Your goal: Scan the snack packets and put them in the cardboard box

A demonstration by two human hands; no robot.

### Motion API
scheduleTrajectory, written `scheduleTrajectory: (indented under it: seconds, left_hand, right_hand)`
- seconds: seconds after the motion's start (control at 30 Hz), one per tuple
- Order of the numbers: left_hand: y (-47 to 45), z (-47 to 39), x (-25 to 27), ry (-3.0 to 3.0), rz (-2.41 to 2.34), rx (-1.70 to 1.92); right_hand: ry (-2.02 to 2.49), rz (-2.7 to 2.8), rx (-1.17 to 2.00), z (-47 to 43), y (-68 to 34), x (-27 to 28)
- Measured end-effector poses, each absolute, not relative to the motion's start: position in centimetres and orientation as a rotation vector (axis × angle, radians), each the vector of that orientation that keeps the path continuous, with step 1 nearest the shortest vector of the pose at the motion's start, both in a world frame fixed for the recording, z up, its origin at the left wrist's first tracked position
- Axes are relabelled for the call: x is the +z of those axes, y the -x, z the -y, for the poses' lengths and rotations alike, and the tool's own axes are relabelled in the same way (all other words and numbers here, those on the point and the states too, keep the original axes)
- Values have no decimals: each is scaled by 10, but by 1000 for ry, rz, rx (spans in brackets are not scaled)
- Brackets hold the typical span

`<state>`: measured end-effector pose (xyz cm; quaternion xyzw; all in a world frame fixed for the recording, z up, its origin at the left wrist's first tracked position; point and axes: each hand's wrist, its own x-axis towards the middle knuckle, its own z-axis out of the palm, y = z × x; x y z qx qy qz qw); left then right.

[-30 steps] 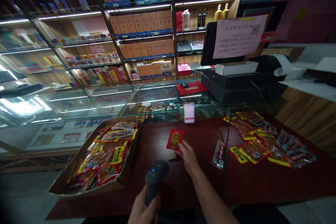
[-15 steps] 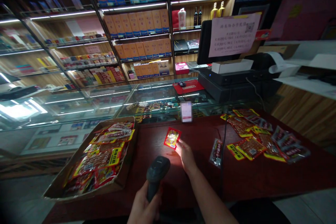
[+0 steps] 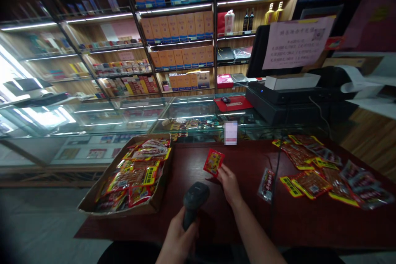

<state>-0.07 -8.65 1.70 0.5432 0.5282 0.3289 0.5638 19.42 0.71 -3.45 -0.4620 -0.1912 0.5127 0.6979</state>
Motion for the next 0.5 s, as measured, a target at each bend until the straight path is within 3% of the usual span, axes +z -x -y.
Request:
scheduleTrajectory:
  seconds: [0.2,0.5]
  left_hand:
    - [9,73,-6,-983,-1283,866]
    - [9,69,-9,-879,-1239,926]
  right_hand:
    - [1124,667,1139,-19,-166,6]
    - [888,1224,1469,-73,-20,86]
